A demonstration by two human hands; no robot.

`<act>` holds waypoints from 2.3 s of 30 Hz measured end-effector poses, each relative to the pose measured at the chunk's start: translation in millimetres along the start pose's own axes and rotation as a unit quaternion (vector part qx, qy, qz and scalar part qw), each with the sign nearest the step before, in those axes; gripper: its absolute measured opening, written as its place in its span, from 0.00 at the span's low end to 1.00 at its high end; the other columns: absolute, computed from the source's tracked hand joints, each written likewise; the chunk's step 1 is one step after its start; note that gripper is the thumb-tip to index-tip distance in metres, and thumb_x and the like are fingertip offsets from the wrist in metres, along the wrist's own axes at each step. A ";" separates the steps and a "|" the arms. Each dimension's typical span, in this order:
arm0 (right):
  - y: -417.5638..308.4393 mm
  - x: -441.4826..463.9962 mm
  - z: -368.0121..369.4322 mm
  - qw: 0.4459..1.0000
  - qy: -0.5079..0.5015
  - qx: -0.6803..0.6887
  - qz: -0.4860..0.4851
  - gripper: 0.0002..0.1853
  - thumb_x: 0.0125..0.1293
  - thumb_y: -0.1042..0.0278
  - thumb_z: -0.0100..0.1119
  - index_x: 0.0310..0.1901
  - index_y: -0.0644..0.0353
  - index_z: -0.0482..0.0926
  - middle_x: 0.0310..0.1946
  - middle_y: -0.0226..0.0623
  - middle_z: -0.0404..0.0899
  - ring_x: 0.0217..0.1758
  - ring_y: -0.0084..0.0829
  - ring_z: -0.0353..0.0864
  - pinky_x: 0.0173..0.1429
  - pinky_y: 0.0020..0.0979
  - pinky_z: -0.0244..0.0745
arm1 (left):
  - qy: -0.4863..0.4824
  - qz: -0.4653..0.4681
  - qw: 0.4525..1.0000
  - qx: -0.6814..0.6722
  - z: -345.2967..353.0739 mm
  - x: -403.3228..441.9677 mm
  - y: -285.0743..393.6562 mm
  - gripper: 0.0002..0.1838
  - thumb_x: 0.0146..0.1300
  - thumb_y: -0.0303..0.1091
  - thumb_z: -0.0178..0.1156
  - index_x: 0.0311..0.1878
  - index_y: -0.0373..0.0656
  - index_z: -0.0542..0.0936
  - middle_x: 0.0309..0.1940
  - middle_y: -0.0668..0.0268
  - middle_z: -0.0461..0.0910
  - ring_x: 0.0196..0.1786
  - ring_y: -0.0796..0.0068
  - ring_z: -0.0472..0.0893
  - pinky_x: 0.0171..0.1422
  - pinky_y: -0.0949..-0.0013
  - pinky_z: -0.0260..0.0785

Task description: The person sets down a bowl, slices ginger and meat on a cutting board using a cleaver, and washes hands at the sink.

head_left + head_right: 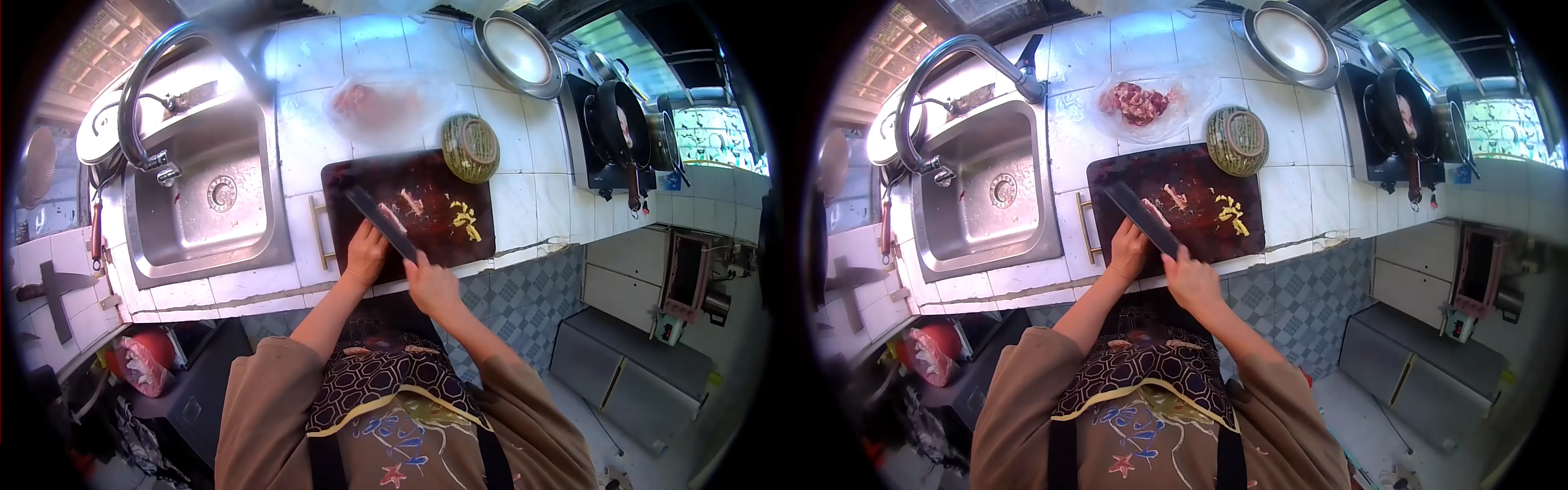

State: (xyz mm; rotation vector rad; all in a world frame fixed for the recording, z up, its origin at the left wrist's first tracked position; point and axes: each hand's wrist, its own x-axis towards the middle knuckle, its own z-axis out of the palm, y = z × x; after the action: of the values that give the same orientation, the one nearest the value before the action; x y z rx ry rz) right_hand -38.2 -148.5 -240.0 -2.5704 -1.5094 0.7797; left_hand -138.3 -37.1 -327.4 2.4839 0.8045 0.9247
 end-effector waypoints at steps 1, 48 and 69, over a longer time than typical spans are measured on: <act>10.0 -21.4 -1.3 0.999 -0.026 -0.012 0.038 0.21 0.70 0.51 0.43 0.51 0.61 0.71 0.23 0.53 0.80 0.27 0.56 0.80 0.34 0.53 0.75 | -0.007 0.003 1.000 0.004 0.1 -1.4 -0.4 0.20 0.48 0.25 0.59 0.48 0.37 0.80 0.51 0.57 0.78 0.56 0.57 0.77 0.58 0.66 0.73; 37.9 -20.9 -17.4 0.991 0.029 0.110 0.071 0.26 0.72 0.47 0.36 0.45 0.59 0.80 0.25 0.54 0.80 0.31 0.59 0.79 0.39 0.52 0.74 | 0.017 0.033 0.998 -0.056 -9.0 -0.2 -5.8 0.14 0.46 0.22 0.62 0.40 0.40 0.80 0.45 0.60 0.78 0.52 0.58 0.78 0.56 0.63 0.73; -1.8 -18.5 7.1 0.998 -0.001 0.028 0.059 0.21 0.70 0.50 0.43 0.48 0.61 0.72 0.24 0.56 0.80 0.28 0.57 0.80 0.35 0.53 0.75 | -0.004 0.009 1.000 -0.020 -4.9 1.9 -5.0 0.18 0.49 0.24 0.60 0.46 0.38 0.80 0.49 0.58 0.79 0.54 0.58 0.78 0.57 0.66 0.74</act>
State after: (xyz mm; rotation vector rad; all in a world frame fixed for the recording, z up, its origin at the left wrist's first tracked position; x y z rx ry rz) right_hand -50.2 -164.3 -238.4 -2.6376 -1.3267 0.8247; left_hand -142.5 -31.3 -325.6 2.4630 0.7540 0.9263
